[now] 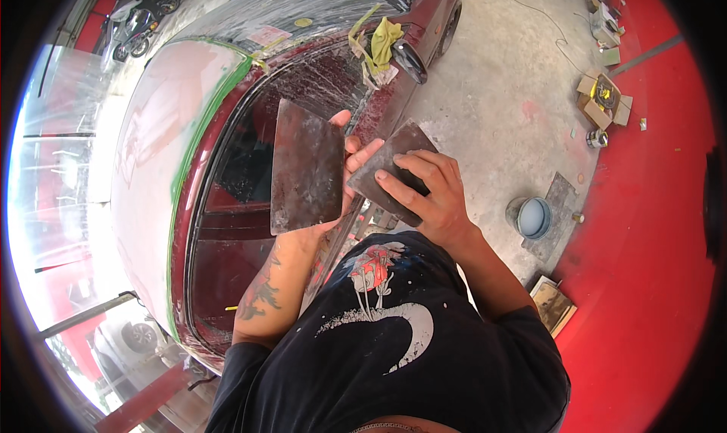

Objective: Applying and smoothing pink body filler to the roof of a car using spreaders.

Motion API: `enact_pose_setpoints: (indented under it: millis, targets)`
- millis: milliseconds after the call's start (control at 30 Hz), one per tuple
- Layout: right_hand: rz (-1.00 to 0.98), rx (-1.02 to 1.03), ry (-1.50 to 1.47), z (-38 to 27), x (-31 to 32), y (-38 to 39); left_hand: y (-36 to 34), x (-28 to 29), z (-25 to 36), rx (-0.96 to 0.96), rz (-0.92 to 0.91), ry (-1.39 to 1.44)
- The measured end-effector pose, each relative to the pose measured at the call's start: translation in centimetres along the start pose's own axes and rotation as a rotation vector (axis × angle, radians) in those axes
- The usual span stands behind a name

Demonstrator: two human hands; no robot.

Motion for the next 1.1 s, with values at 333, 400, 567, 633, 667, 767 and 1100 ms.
enact_pose_setpoints:
  millis: [333,400,567,633,667,767,1100]
  targets:
    - [0.016,0.026,0.022,0.4,0.0,0.1,-0.2,-0.1,0.3,0.022,-0.019,-0.02]
    - [0.021,-0.003,-0.004,0.5,0.1,0.1,-0.3,-0.5,0.3,0.036,-0.054,-0.01]
    - [0.01,-0.009,-0.002,0.6,0.1,0.1,-0.6,-0.5,0.7,-0.016,-0.039,-0.014]
    - [0.002,-0.014,0.0,0.7,0.1,0.0,-0.7,-0.7,0.8,-0.025,-0.045,0.017]
    - [-0.005,-0.017,0.002,0.7,0.1,0.0,-0.7,-0.8,0.9,-0.035,-0.049,0.048]
    - [-0.018,-0.024,0.005,0.7,0.1,-0.2,-0.9,-0.3,0.9,-0.052,-0.037,-0.052]
    - [-0.058,-0.044,0.012,1.1,-0.1,-0.2,-0.7,-0.1,0.9,0.045,-0.122,-0.032]
Point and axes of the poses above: each hand's wrist, its own y-axis away from the middle knuckle, its own x-axis out of the back of the hand, z = x × y, the point moved 7 cm from there along -y, towards the middle knuckle
